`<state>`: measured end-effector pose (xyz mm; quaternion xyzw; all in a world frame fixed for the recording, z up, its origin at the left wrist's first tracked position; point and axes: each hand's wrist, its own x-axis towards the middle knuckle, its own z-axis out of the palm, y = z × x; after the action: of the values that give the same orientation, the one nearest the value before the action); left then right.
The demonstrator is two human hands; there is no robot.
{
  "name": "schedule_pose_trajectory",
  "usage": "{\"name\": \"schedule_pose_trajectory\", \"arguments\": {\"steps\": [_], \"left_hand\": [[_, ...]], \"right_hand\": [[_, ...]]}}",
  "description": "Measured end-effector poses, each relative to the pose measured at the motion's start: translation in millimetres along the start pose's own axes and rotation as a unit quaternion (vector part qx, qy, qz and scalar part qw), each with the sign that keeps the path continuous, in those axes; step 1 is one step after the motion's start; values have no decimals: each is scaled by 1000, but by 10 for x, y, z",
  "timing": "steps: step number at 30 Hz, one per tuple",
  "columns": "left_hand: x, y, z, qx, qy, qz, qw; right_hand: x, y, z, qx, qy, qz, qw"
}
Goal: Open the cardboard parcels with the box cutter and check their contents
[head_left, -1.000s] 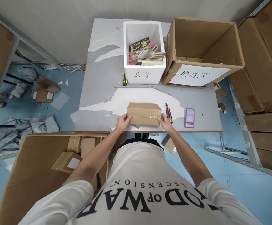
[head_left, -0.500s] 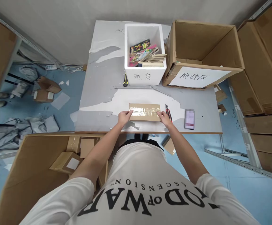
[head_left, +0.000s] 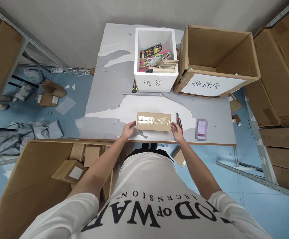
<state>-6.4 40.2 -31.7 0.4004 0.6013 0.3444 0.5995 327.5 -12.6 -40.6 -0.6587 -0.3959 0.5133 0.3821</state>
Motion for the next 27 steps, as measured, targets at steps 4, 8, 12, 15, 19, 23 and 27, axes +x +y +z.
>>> {"name": "schedule_pose_trajectory", "arguments": {"steps": [4,8,12,15,19,23,27], "left_hand": [[-58,-208,20,41,-54,46,997],[-95,-202,92,91,-46,72,992],[-160,22,41,194,-30,94,976],[-180,227,14,287,7,105,952],[-93,371,95,354,41,82,931],[45,375,189,373,47,55,925],[103,369,194,370,40,49,927]], "right_hand": [[-58,105,66,-55,-72,-14,996],[-68,-13,147,-48,-58,-21,997],[-75,-241,89,-75,-66,-59,993],[-36,-420,35,-153,-43,-51,986],[87,-561,59,-239,-11,10,971],[187,-530,111,-228,-12,53,972],[224,-438,116,-201,-14,75,977]]}}
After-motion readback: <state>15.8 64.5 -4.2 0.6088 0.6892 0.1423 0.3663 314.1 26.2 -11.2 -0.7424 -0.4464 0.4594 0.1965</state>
